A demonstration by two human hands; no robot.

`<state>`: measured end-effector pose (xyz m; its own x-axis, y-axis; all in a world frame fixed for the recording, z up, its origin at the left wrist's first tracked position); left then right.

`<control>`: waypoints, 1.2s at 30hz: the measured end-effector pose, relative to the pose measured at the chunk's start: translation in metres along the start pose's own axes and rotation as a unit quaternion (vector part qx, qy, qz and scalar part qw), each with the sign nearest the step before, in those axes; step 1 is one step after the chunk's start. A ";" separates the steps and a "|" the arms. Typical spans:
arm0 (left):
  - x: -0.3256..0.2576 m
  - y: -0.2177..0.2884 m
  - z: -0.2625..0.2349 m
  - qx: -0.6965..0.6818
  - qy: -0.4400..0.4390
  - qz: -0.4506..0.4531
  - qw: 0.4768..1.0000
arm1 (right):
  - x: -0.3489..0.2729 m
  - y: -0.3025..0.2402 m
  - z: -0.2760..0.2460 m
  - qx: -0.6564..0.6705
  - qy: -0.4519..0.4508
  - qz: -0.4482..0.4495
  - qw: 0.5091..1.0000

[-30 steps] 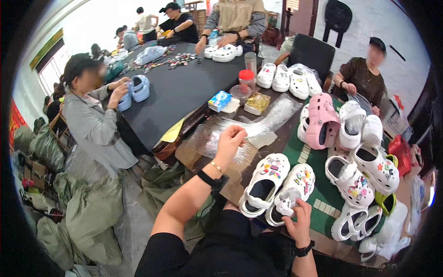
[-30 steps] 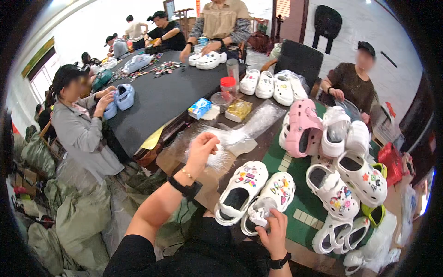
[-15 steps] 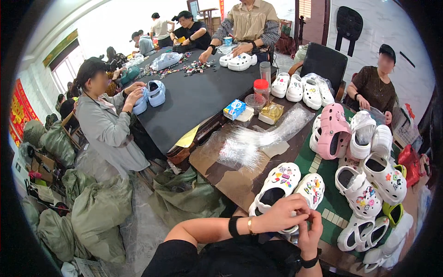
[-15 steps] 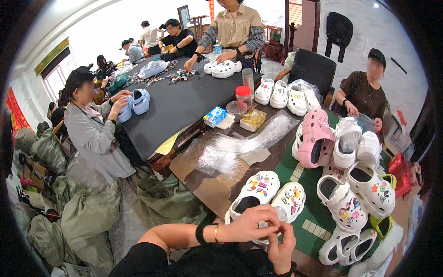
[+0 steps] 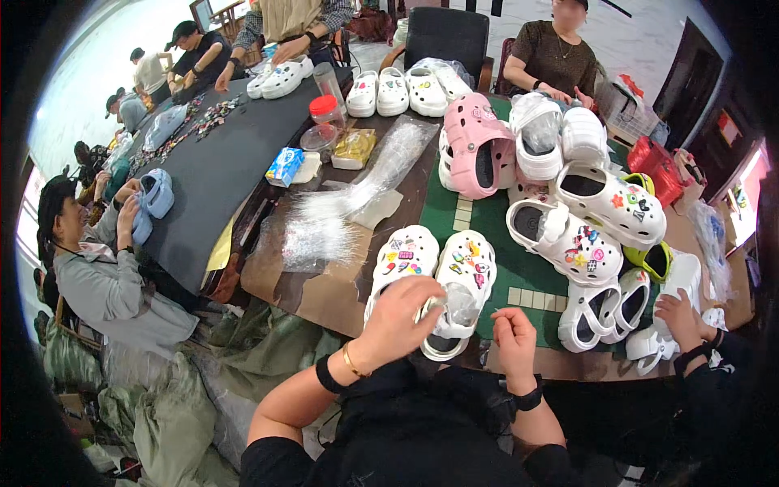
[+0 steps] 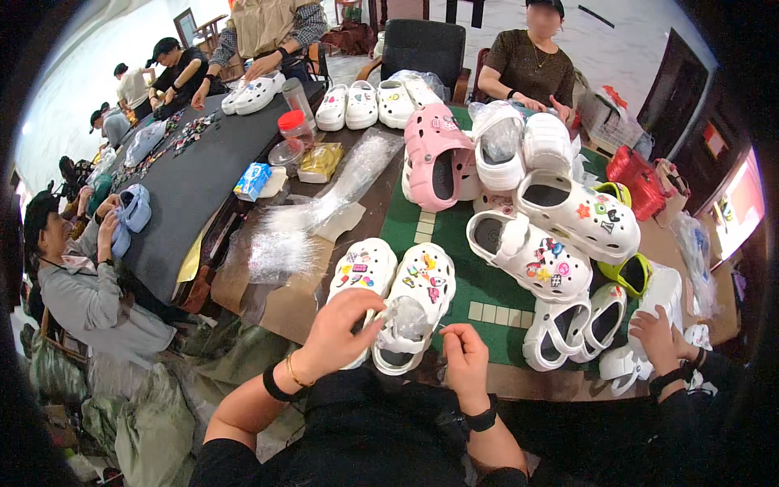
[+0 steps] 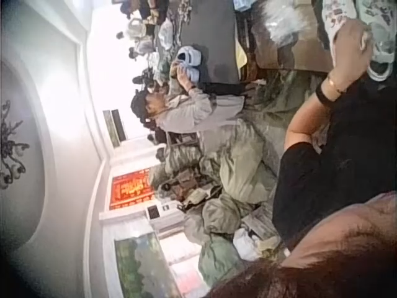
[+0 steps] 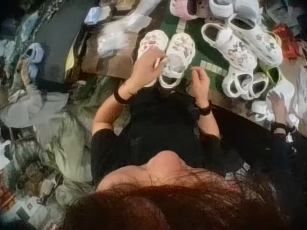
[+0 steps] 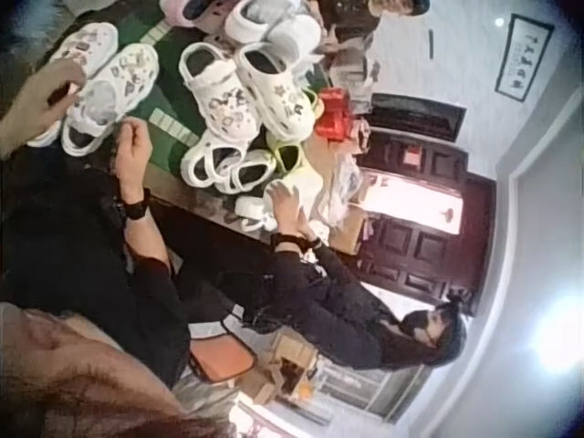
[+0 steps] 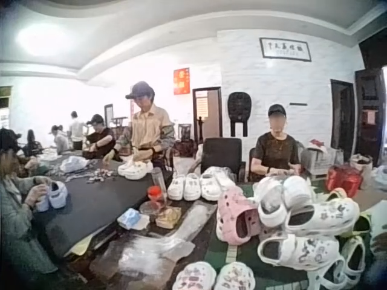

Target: Attaching decorative charms to the holes of clogs and inserting packing paper into them.

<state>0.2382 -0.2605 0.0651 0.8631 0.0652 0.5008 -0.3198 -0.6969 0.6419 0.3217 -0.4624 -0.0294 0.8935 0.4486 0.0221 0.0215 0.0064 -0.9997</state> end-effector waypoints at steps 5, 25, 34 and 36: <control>-0.010 0.029 0.045 -0.013 -0.152 0.097 0.983 | -0.007 0.015 0.004 0.054 -0.016 0.025 0.998; -0.004 -0.019 0.095 0.135 -0.295 0.034 0.945 | -0.044 0.067 0.026 0.029 -0.090 0.149 0.984; 0.000 -0.021 0.104 0.147 -0.335 -0.028 0.930 | -0.031 0.055 0.043 0.066 -0.099 0.126 0.985; -0.001 -0.025 0.109 0.141 -0.326 -0.042 0.934 | -0.032 0.058 0.042 0.078 -0.098 0.123 0.984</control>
<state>0.2873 -0.3212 -0.0147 0.9643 -0.2569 -0.0637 -0.2043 -0.8755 0.4379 0.2759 -0.4386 -0.0887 0.7592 0.6170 -0.2072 -0.2682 0.0066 -0.9633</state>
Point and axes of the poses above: each hand's wrist, its own x-axis towards the middle knuckle, its own z-axis out of the palm, y = z × x, the point moved 7 cm from there along x, towards the middle knuckle, and after that the axes turned 3 degrees about -y, right-handed, at the moved point
